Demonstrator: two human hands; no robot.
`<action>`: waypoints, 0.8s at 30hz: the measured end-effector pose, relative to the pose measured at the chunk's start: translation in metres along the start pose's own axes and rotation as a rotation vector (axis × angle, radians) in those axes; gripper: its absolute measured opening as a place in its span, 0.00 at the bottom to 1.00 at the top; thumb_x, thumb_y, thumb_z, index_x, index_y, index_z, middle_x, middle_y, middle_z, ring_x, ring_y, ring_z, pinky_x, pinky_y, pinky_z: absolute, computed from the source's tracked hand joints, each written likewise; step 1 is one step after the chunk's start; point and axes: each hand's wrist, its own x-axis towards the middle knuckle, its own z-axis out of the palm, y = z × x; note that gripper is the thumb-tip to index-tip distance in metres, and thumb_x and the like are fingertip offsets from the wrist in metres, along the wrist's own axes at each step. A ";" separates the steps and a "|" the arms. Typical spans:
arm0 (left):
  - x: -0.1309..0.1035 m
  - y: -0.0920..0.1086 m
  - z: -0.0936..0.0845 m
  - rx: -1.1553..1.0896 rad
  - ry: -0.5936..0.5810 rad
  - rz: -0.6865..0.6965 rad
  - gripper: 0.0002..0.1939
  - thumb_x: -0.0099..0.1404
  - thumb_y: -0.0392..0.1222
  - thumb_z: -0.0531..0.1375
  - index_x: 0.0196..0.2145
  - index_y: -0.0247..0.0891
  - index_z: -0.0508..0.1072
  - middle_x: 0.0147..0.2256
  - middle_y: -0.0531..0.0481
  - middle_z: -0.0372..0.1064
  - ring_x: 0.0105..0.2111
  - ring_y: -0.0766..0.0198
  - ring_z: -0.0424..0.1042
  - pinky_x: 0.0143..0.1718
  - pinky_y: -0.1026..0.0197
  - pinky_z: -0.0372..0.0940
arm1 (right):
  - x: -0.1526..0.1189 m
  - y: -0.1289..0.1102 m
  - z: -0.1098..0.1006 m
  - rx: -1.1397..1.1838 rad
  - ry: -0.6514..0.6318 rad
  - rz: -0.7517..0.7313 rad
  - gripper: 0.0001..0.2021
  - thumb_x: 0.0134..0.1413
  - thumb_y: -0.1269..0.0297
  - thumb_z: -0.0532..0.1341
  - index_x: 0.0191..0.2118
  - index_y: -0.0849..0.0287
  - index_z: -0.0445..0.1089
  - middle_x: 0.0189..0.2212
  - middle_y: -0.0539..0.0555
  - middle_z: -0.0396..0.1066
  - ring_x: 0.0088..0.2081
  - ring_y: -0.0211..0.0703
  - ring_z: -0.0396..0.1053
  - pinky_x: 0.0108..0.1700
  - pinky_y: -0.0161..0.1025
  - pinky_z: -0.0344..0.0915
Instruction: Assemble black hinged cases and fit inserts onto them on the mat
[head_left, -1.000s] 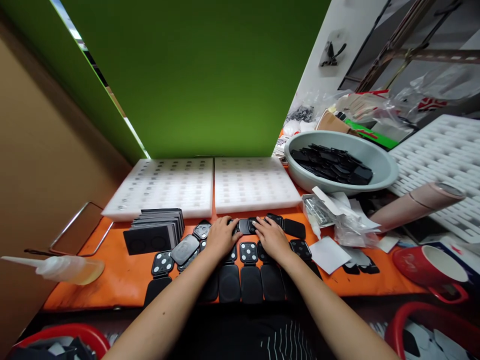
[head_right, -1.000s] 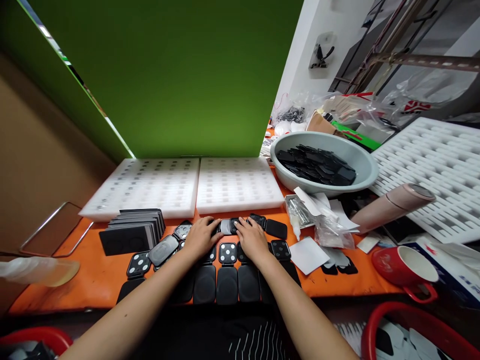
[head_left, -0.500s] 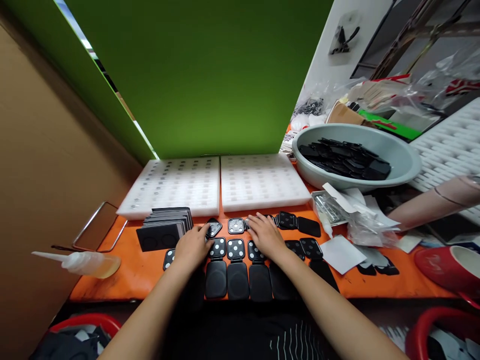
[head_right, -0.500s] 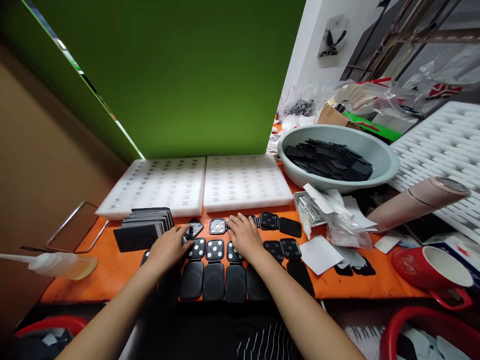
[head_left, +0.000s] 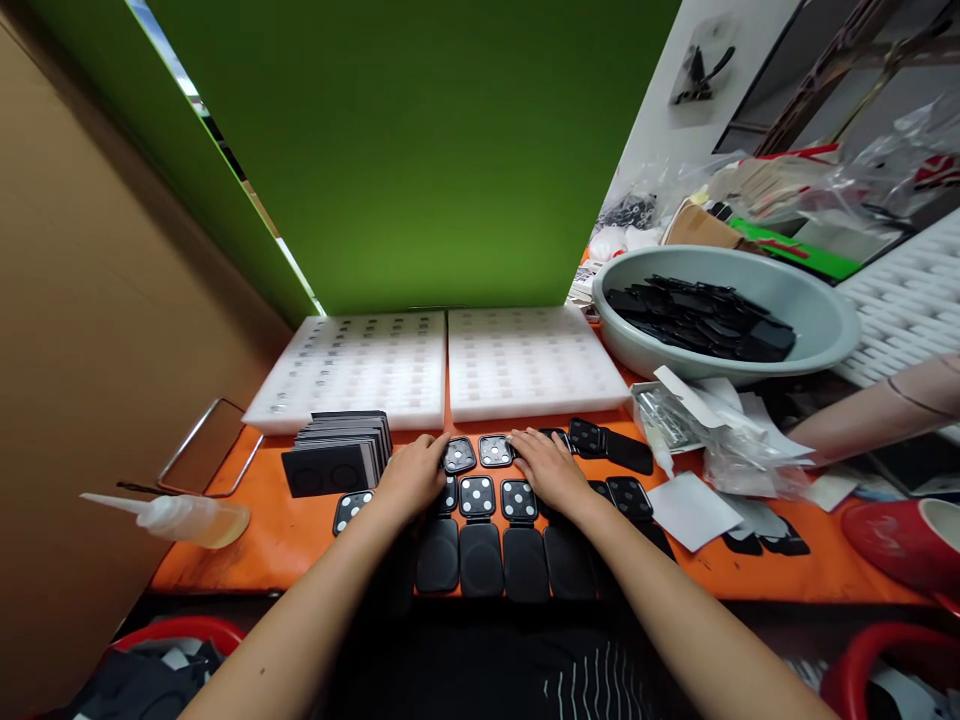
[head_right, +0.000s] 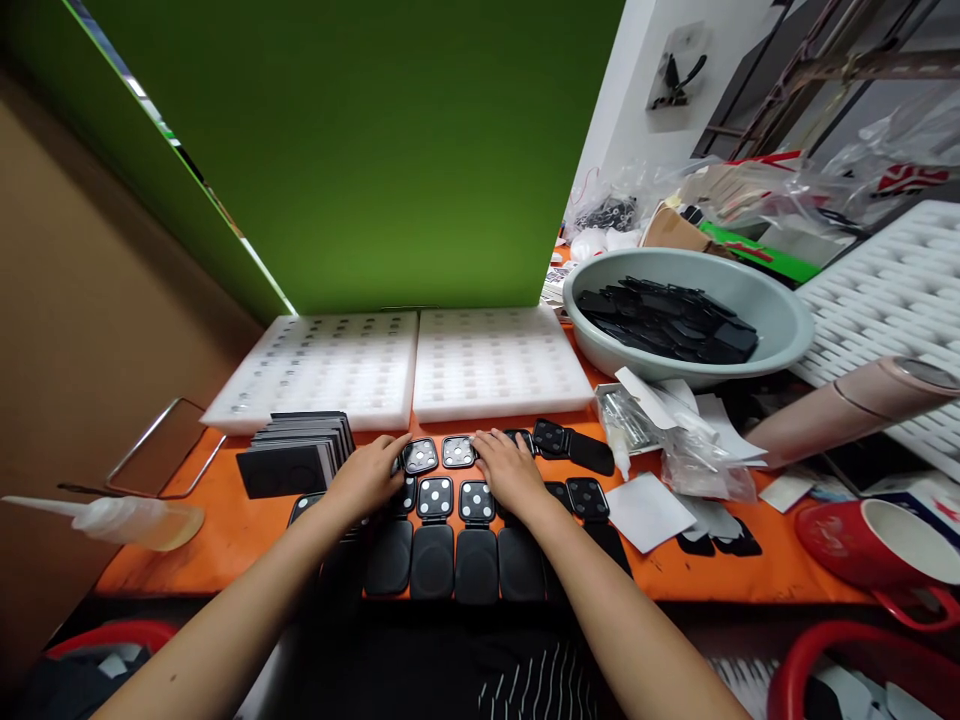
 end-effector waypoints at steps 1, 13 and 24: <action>0.004 0.001 0.000 0.006 0.001 0.022 0.27 0.57 0.33 0.53 0.55 0.41 0.63 0.46 0.43 0.66 0.43 0.52 0.69 0.44 0.54 0.62 | 0.000 0.001 0.000 -0.009 0.001 -0.004 0.19 0.61 0.66 0.50 0.57 0.51 0.61 0.59 0.54 0.59 0.60 0.50 0.54 0.59 0.58 0.49; 0.008 -0.001 0.002 -0.004 0.028 0.092 0.20 0.61 0.35 0.52 0.50 0.45 0.69 0.50 0.47 0.65 0.46 0.54 0.68 0.46 0.55 0.63 | -0.030 0.003 -0.028 0.205 0.244 0.024 0.17 0.60 0.63 0.50 0.52 0.56 0.66 0.53 0.56 0.66 0.57 0.49 0.60 0.59 0.52 0.54; -0.013 0.035 0.017 -0.232 0.162 0.302 0.16 0.65 0.39 0.51 0.49 0.41 0.69 0.51 0.45 0.65 0.49 0.54 0.66 0.50 0.50 0.63 | -0.254 0.080 -0.039 0.205 0.286 0.891 0.19 0.45 0.44 0.54 0.31 0.52 0.70 0.32 0.57 0.76 0.35 0.56 0.73 0.37 0.49 0.68</action>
